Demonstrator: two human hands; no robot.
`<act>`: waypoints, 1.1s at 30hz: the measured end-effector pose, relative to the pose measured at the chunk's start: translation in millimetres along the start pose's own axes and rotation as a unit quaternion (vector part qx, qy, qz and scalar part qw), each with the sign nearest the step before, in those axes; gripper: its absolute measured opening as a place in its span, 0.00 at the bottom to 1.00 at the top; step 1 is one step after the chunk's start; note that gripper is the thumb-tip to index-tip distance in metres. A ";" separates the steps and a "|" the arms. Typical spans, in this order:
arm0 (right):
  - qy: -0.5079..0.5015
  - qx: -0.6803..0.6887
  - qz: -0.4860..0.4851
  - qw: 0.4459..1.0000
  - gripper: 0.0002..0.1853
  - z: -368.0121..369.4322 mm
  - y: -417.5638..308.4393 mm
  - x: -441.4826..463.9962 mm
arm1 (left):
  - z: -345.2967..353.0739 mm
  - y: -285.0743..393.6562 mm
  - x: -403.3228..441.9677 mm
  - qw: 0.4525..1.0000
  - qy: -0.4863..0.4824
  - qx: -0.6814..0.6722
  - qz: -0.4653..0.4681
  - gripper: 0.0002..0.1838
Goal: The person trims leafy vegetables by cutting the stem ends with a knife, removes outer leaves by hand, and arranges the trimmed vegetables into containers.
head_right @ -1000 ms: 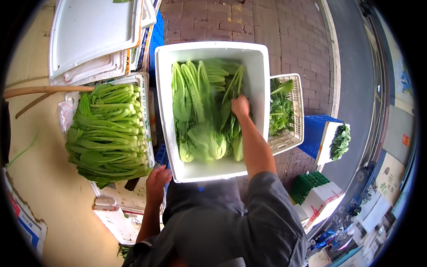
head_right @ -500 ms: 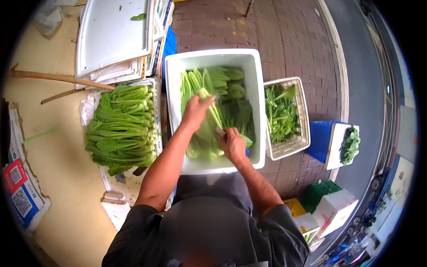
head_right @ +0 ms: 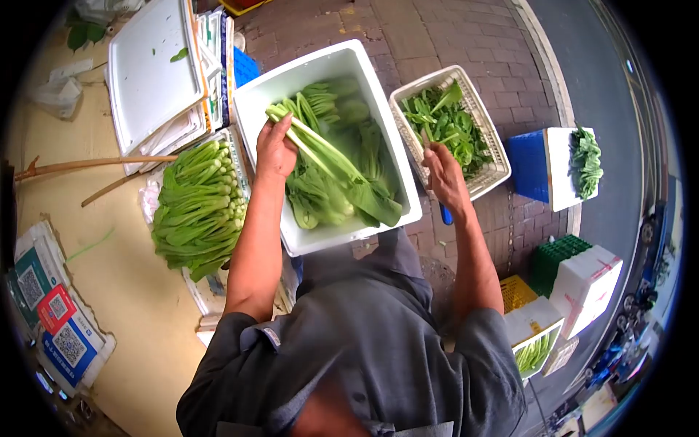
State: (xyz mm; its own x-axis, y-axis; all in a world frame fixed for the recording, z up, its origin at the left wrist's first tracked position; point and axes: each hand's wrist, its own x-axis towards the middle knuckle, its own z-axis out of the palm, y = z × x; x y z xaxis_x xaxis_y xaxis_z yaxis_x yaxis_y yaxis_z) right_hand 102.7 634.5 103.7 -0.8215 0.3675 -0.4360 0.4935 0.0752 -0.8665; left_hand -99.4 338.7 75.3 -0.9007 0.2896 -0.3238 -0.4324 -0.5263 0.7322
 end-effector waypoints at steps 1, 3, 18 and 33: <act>-0.015 0.000 -0.003 1.000 0.25 -5.1 -5.4 -2.1 | 11.3 -3.3 -3.4 0.999 -0.006 0.037 0.005 0.14; -0.040 -0.007 -0.018 0.999 0.29 -8.9 -35.2 -11.3 | 51.1 -4.2 -17.4 0.989 -0.043 0.132 0.044 0.10; -0.089 -0.117 -0.205 0.968 0.29 -36.2 -110.7 -46.8 | 185.6 -27.9 -77.5 0.821 -0.254 0.479 0.178 0.14; 0.006 0.045 -0.096 0.994 0.22 -140.3 -72.6 -31.0 | 268.9 -89.1 -29.6 0.775 -0.358 0.496 0.158 0.16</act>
State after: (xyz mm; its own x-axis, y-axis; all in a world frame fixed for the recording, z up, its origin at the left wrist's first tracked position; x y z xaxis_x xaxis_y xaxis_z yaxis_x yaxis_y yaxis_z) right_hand 132.4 747.7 214.2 -0.8943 0.3660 -0.2573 0.2996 0.0626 -0.9520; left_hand -23.1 592.1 180.7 -0.5470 0.8285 0.1201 0.3698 0.1104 0.9225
